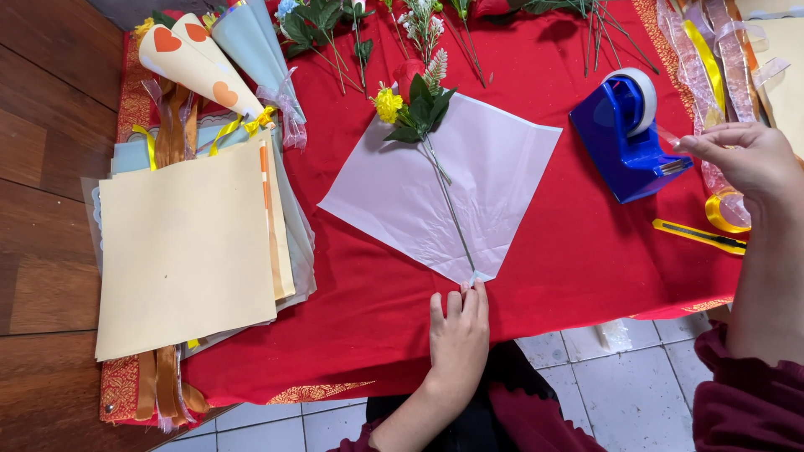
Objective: Arranging flowers and wrapping them in decorative paper, secured with tape and a ribbon.
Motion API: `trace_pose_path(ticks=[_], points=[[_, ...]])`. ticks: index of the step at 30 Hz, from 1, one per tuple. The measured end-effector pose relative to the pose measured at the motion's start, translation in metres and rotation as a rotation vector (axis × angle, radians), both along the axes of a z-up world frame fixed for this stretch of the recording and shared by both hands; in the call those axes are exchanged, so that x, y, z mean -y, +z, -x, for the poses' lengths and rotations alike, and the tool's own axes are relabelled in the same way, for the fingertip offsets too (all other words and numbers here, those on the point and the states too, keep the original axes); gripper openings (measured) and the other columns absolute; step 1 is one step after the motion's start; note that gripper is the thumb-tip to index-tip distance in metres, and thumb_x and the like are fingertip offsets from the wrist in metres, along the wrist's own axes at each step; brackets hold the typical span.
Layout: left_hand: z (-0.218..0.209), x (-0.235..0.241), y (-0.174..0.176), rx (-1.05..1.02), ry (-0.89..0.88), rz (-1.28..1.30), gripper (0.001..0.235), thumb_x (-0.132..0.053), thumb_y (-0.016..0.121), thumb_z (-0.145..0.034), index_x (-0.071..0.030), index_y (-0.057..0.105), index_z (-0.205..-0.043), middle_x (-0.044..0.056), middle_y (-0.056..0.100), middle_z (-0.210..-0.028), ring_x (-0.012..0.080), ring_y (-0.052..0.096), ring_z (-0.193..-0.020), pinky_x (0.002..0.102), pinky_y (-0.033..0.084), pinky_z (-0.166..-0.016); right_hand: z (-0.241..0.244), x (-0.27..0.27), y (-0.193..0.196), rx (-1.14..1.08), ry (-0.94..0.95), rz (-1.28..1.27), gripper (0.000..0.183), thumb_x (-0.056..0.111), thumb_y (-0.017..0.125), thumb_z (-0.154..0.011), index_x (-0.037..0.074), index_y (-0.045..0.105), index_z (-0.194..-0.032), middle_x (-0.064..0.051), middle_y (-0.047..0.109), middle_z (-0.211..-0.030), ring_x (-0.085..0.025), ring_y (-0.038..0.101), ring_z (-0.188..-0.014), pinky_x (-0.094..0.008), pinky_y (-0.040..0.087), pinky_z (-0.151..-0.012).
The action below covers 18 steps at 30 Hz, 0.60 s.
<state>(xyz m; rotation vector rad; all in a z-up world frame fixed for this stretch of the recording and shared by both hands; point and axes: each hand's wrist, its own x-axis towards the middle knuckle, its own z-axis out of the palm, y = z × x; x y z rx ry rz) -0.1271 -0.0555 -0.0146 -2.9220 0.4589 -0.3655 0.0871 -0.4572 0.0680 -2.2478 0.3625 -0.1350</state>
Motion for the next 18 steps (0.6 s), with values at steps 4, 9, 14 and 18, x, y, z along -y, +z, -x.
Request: trace_pose_path(ticks=[4,9,14,18], points=[[-0.001,0.001,-0.004,0.007,0.005,0.025,0.058,-0.021,0.057,-0.091,-0.011,0.056,-0.148,0.002,0.064,-0.13,0.0202,0.054,-0.098,0.047,0.037,-0.104,0.021,-0.005,-0.001,-0.009,0.043,0.117,0.027,0.033,0.083,-0.103,0.007,0.078,-0.11,-0.011,0.068,-0.114,-0.018,0.057,-0.116,-0.039,0.046,-0.088],[-0.001,0.0,-0.003,0.023,-0.01,0.032,0.056,-0.019,0.058,-0.091,-0.009,0.057,-0.147,0.004,0.064,-0.129,0.0194,0.054,-0.098,0.046,0.039,-0.103,0.052,-0.013,-0.003,-0.031,0.026,0.127,0.021,0.03,0.078,-0.107,0.009,0.078,-0.111,-0.013,0.066,-0.116,-0.022,0.059,-0.11,-0.039,0.043,-0.094],[-0.001,-0.002,0.0,0.031,-0.014,0.039,0.056,-0.019,0.059,-0.091,-0.01,0.058,-0.146,0.003,0.065,-0.128,0.0193,0.055,-0.097,0.046,0.04,-0.102,0.048,0.001,-0.026,-0.074,0.056,-0.031,0.017,0.02,0.075,-0.107,0.005,0.074,-0.114,-0.007,0.069,-0.108,-0.014,0.058,-0.1,-0.029,0.044,-0.089],[-0.001,-0.002,-0.001,0.023,-0.021,0.029,0.056,-0.019,0.058,-0.091,-0.009,0.057,-0.147,0.002,0.065,-0.127,0.0195,0.055,-0.097,0.046,0.039,-0.103,0.049,-0.005,-0.024,-0.101,0.054,0.011,0.012,0.013,0.075,-0.105,0.003,0.072,-0.111,-0.007,0.07,-0.102,-0.014,0.061,-0.095,-0.03,0.047,-0.085]])
